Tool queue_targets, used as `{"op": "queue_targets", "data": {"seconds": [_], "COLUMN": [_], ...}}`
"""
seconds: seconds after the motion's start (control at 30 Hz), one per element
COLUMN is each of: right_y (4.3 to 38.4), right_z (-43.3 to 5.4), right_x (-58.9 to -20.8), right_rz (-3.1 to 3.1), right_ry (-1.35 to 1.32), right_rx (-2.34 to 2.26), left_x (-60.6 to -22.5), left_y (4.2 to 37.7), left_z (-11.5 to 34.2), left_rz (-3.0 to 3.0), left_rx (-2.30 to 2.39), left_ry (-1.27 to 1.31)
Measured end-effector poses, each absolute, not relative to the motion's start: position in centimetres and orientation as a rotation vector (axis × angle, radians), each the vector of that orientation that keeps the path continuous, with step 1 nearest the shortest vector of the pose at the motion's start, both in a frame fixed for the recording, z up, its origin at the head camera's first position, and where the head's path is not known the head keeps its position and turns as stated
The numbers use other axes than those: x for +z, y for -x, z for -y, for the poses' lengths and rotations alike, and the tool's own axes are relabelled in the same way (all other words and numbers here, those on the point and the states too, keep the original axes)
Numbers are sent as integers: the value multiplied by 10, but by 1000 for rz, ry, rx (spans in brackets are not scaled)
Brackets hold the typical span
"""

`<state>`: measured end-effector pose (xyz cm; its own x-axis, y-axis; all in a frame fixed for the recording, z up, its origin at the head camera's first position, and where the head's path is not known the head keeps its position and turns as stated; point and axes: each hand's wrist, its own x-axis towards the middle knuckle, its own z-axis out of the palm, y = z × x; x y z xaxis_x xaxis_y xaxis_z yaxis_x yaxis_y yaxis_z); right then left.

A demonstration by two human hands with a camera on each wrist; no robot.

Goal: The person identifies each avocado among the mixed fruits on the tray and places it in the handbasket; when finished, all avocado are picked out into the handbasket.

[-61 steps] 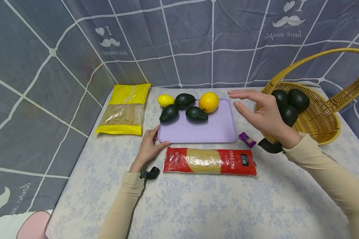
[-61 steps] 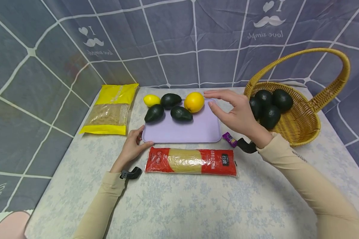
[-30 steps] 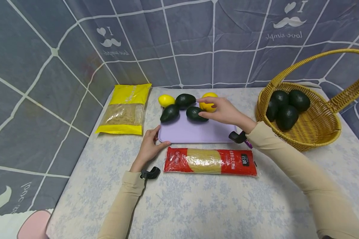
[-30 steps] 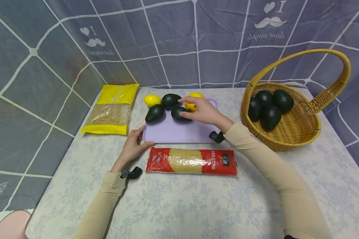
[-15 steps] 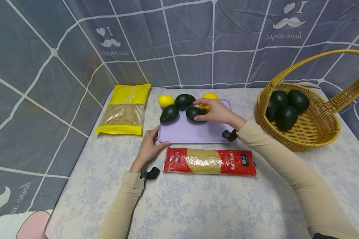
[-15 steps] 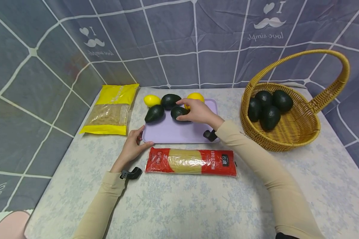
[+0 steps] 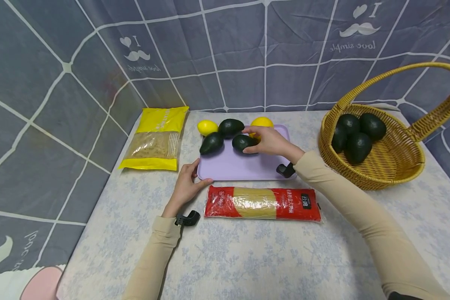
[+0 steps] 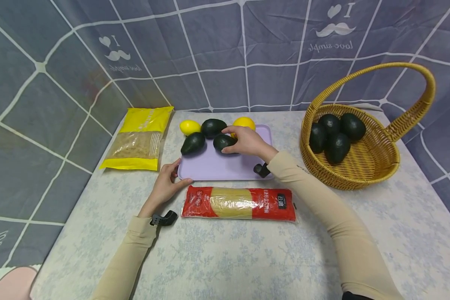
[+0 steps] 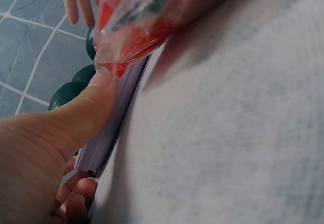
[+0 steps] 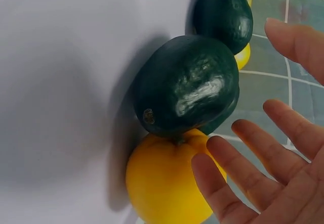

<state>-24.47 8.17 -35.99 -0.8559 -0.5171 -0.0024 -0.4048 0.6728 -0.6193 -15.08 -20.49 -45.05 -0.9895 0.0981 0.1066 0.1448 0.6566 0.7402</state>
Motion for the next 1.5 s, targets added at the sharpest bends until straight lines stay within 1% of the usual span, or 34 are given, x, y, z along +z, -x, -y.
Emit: {"op": "queue_targets", "data": {"seconds": [0.77, 1.5], "right_y": [251, 255], "right_z": [-69, -65], "right_x": [-362, -369], "right_rz": [-2785, -2816], "right_ry": [679, 677], "right_rx": [-726, -689], "left_x": [-450, -449], "left_y": [149, 150], "left_z": [205, 206], "left_rz": [2803, 2810], "left_rx": [-1254, -1273], "left_ry": [213, 217]}}
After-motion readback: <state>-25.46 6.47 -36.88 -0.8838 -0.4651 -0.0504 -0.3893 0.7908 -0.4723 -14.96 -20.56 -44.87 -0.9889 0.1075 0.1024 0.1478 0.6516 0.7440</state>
